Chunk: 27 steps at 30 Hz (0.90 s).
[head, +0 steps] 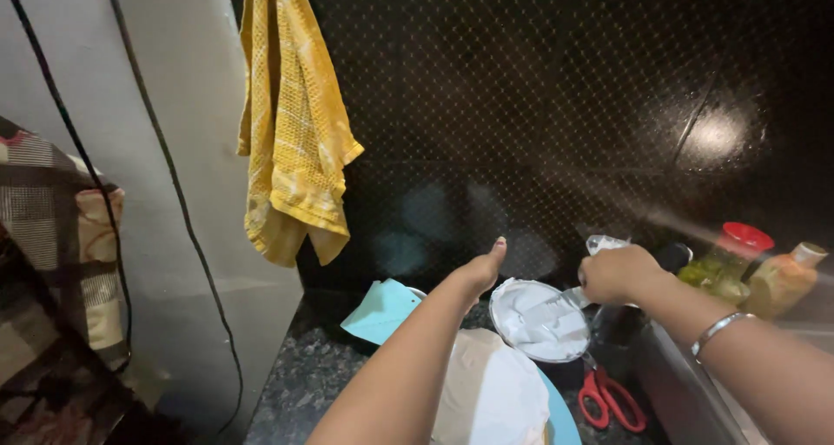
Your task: Apply frosting to the layers and exterior of a small cake using a spatula and piping bag.
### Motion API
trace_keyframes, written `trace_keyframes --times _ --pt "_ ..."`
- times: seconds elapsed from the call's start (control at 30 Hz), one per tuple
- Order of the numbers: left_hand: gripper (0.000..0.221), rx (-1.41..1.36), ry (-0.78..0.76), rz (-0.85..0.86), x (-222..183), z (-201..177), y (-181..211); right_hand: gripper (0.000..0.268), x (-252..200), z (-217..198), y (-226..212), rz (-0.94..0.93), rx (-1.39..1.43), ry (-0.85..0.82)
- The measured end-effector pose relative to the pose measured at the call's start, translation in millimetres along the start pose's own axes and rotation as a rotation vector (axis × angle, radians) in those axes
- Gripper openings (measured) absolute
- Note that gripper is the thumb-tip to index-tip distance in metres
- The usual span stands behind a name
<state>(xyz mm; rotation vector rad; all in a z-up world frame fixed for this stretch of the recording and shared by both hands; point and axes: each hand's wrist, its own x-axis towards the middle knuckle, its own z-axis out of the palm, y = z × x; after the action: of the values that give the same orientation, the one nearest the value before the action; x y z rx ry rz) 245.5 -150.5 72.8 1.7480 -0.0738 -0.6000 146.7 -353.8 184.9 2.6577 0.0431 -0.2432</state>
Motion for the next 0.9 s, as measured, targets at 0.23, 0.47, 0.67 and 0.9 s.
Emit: trace_keyframes --times 0.23,0.47,0.67,0.9 --pt "0.095 0.161 -0.091 -0.206 -0.5 1.2 14.7 0.035 21.0 35.7 -1.0 -0.035 0.049 -0.029" --pt "0.108 0.211 -0.243 -0.261 27.6 7.1 3.2 0.036 23.9 47.5 -8.9 -0.057 0.112 -0.017" --pt "0.107 0.159 -0.280 -0.259 -12.8 1.3 23.3 0.034 18.8 48.3 -8.9 -0.074 0.242 -0.050" --pt "0.110 0.157 -0.150 -0.268 -10.7 -4.2 13.1 0.033 49.2 96.6 27.9 -0.136 0.736 -0.197"
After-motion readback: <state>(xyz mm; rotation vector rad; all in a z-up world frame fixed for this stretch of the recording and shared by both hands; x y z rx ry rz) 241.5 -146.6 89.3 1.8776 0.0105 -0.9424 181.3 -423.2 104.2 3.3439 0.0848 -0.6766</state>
